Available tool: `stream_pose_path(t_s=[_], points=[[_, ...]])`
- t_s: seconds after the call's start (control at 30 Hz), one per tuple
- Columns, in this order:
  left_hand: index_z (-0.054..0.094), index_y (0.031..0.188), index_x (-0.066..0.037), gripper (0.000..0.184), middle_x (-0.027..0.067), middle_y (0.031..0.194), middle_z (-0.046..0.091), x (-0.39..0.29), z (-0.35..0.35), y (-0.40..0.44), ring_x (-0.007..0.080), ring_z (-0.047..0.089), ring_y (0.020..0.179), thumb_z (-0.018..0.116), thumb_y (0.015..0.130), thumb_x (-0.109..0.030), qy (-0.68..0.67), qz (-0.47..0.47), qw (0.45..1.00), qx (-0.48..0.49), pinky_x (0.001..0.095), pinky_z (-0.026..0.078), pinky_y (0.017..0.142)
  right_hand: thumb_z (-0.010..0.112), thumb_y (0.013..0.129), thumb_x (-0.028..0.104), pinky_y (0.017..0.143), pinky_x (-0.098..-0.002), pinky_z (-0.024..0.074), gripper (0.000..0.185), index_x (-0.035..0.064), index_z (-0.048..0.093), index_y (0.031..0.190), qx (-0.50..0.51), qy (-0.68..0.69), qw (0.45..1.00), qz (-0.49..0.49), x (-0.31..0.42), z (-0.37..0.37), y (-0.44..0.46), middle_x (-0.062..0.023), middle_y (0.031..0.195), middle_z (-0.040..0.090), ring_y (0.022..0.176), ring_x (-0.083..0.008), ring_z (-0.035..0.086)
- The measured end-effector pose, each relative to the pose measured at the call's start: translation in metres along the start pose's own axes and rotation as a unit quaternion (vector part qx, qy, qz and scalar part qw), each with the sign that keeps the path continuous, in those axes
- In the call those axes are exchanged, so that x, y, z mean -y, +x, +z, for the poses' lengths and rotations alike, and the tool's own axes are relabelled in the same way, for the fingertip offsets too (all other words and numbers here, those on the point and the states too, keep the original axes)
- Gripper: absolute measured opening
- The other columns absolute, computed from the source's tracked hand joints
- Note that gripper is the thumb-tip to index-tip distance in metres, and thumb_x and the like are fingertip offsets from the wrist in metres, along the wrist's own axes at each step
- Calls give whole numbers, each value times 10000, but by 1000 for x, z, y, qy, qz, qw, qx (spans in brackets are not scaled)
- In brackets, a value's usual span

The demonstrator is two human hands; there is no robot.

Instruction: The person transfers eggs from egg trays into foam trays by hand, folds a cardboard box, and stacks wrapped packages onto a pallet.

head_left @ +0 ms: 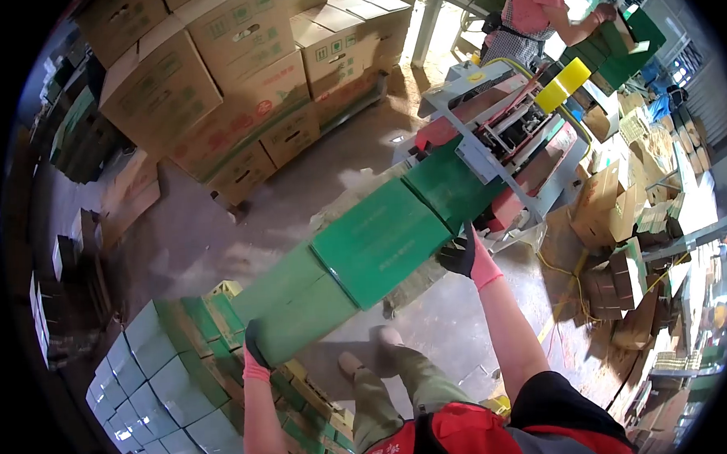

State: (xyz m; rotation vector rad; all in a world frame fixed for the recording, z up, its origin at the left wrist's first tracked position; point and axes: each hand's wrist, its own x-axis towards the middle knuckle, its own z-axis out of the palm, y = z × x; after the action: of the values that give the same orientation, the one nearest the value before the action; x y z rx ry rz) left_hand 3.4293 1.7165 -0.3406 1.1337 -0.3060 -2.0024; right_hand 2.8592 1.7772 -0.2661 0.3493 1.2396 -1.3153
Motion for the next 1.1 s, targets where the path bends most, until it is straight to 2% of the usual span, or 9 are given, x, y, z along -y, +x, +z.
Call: stream_pose_path(t_s=[0.1,0.2,0.37,0.43,0.53,0.77,0.8,0.87,1.1], points=[[571,1214,-85,355,72,1124,614,-14,-6,-23,235,599,1019,527,950,-318,-8,0,1000,2,413,508,901,581,771,729,885,-435,474,690,214,572,1230,158,-30,981,-108,-25,8,22,-73,1214,579,1059,-271,558],[562,1246,-88,382,66,1166,608,-11,-41,-18,239,590,1051,531,948,-325,-11,23,1000,-14,416,493,931,569,812,686,913,-437,456,641,227,562,1260,143,83,986,-22,-40,31,16,-23,1251,572,1093,-255,540],[558,1283,-66,441,83,1209,622,-5,-13,-23,234,588,1101,521,942,-344,-45,9,999,1,388,471,976,472,936,540,1081,-457,314,595,87,514,1319,72,30,946,-315,-63,29,29,-48,1312,548,1194,-282,489],[596,1256,-96,422,33,1181,643,-3,-19,-67,182,596,1087,521,944,-370,-24,71,995,-72,350,473,968,492,905,562,1049,-484,354,614,118,512,1329,294,86,937,-170,-66,28,20,-62,1340,540,1204,-306,485],[616,1210,-78,403,54,1112,672,-8,-15,-130,180,633,1006,577,923,-358,-49,16,997,-60,350,508,917,471,899,600,1008,-491,374,619,182,492,1355,94,25,982,-159,-82,20,-11,-38,1382,509,1209,-293,472],[572,1239,-28,445,113,1160,647,6,-54,-346,237,627,1034,566,933,-352,-176,62,980,-72,406,499,934,493,900,571,1039,-483,363,615,172,475,1368,179,10,982,-61,-190,43,-87,-25,1394,475,1255,-276,430],[565,1245,-23,451,118,1171,642,14,-59,-380,243,626,1038,559,936,-352,-196,64,975,-80,413,497,936,495,897,578,1030,-485,374,624,161,483,1360,120,-52,975,-181,-213,52,-103,-36,1384,484,1246,-277,441],[558,1254,-22,464,120,1186,636,29,-73,-439,248,624,1042,552,939,-363,-213,102,967,-90,431,493,939,499,892,594,1025,-492,385,650,157,472,1372,274,-27,961,33,-238,81,-149,-42,1370,495,1232,-274,464],[525,1299,-27,534,138,1240,607,96,-151,-666,289,596,1110,544,930,-413,-274,231,913,-196,489,457,974,395,974,530,1045,-447,382,593,110,445,1390,449,-98,887,43,-421,149,-277,-69,1378,489,1232,-265,478]])
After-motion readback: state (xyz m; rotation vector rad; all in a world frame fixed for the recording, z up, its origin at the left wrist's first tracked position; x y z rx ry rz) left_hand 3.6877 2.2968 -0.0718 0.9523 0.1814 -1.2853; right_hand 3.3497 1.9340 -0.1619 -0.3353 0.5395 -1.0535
